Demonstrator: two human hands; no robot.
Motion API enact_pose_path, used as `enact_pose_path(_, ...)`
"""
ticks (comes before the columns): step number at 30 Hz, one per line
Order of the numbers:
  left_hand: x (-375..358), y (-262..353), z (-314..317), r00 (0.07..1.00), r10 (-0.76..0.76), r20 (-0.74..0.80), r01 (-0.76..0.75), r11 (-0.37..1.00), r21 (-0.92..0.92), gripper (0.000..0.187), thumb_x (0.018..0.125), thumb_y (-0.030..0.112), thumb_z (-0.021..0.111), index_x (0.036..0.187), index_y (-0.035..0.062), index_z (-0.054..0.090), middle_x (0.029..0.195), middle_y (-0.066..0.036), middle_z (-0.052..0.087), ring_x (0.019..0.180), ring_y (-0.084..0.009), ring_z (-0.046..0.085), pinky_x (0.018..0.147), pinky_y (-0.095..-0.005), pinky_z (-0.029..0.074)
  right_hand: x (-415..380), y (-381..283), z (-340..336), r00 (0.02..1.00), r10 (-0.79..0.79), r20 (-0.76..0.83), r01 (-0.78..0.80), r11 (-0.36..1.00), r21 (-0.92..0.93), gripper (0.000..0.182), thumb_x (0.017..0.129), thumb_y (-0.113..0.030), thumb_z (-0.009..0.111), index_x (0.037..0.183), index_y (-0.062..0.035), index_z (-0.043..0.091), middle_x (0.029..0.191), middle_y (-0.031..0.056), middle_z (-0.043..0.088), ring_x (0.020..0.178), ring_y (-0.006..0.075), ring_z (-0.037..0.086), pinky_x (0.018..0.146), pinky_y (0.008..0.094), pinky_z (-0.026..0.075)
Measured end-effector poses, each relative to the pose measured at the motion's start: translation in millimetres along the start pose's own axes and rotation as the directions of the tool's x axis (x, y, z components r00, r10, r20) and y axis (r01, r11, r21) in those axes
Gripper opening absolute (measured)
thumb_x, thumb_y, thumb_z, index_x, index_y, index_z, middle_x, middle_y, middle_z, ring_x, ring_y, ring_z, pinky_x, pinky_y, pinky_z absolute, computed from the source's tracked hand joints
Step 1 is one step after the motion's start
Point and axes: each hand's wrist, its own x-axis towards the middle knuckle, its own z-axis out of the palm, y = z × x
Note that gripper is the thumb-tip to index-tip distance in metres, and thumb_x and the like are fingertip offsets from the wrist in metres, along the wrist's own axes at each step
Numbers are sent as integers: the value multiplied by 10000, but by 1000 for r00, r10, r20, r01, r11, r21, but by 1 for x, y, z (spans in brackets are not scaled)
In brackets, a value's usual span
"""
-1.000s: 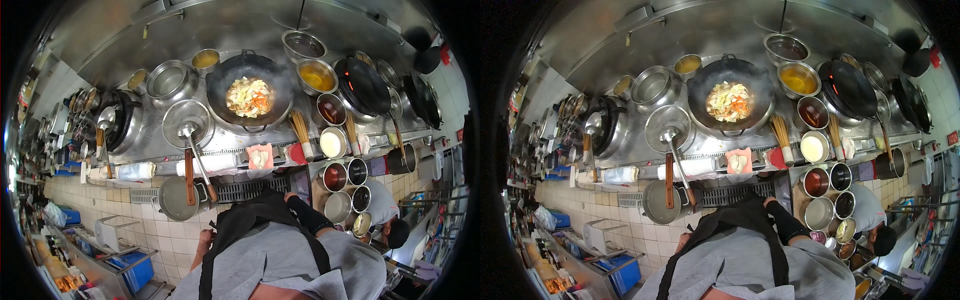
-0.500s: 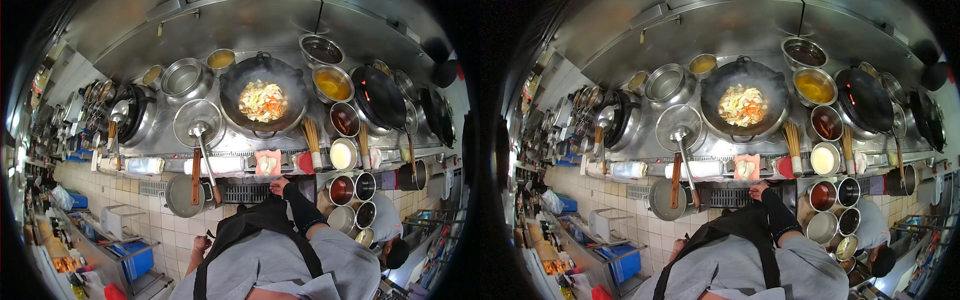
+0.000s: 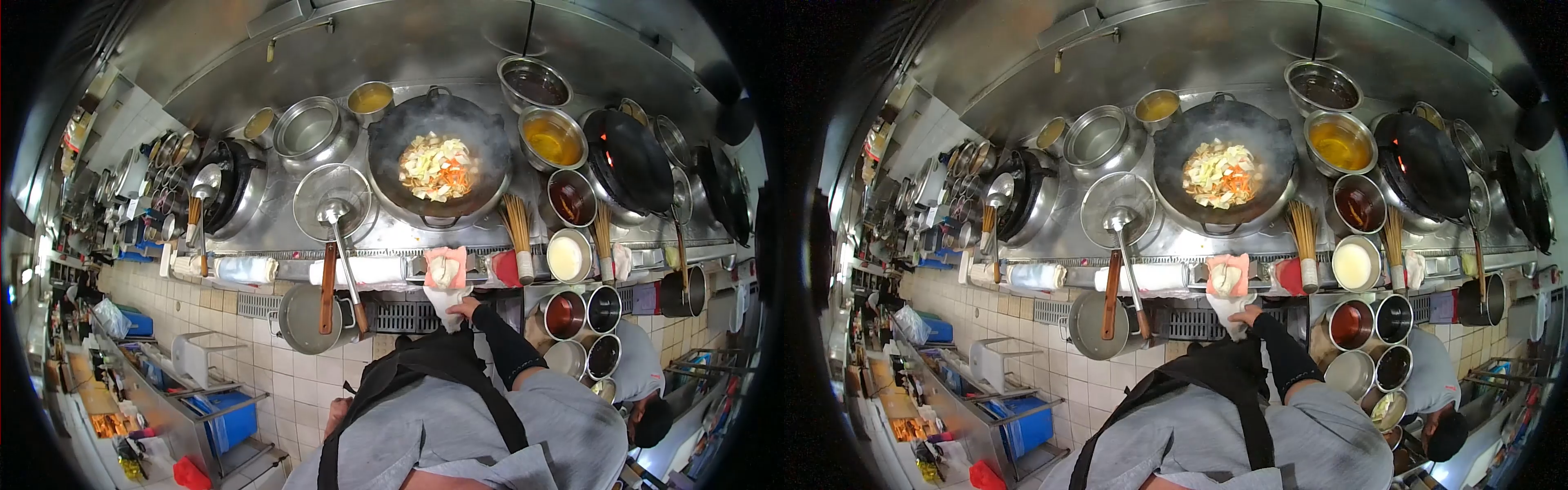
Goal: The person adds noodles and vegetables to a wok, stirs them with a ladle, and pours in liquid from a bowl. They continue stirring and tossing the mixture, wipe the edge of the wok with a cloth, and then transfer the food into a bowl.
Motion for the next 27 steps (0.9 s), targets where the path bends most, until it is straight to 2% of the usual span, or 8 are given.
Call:
enact_pose_path(2,9,-15,13,998,57,-35,-55,997,55,384,933,321,515,882,-20,684,869,-170,719,865,-288,688,811,-361,521,-2,4,6,994,-33,101,24,996,90,561,680,-372,833,1016,50,680,888,135,691,823,209,651,743,352,504)
enact_pose_path(4,13,-5,5,992,-103,69,117,961,-249,383,932,327,514,882,-11,686,878,-166,720,865,-290,689,824,-358,523,-2,20,26,970,-154,187,117,973,196,541,698,-345,824,1055,36,680,905,129,698,846,211,657,786,359,502)
enact_pose_path(8,24,4,8,973,-206,104,224,734,-641,348,936,281,530,893,-29,681,878,-141,728,813,-247,695,800,-325,530,-24,17,43,918,-331,-217,324,943,-69,456,809,-338,702,1067,36,669,995,226,695,953,368,657,859,434,496)
enact_pose_path(11,-13,102,-86,991,-116,69,123,987,-100,295,930,202,574,910,-83,650,855,-143,725,748,-212,686,733,-307,539,-15,7,45,915,-227,-335,131,949,-286,442,858,-389,624,1050,6,676,1032,274,662,988,424,623,866,485,480)
enact_pose_path(14,-18,143,-112,925,-358,129,371,769,-521,241,917,144,609,1005,-80,629,861,-173,713,756,-242,680,674,-344,549,16,33,48,904,-249,-347,127,933,-338,453,875,-428,596,1024,-9,680,1029,277,657,991,430,614,856,509,470)
enact_pose_path(16,-13,125,-101,962,-234,137,267,726,-634,234,919,141,607,1037,-62,604,849,-175,695,743,-259,668,639,-371,544,3,23,36,915,-244,-322,139,939,-314,468,874,-426,584,995,16,676,1015,299,647,1000,439,606,859,514,466)
enact_pose_path(20,13,83,-73,976,-154,152,216,691,-690,212,925,137,591,1056,-25,554,832,-151,660,713,-248,646,611,-381,536,2,35,31,877,-306,-370,278,952,-129,493,832,-430,629,974,41,667,1003,303,645,1007,437,605,862,512,467)
enact_pose_path(27,31,77,-67,971,-155,184,240,685,-688,204,929,141,575,1061,-11,542,817,-136,646,712,-238,641,598,-374,529,-43,64,45,897,-175,-405,13,928,-373,342,781,-291,698,1060,-95,710,1013,162,692,1016,342,634,889,433,496)
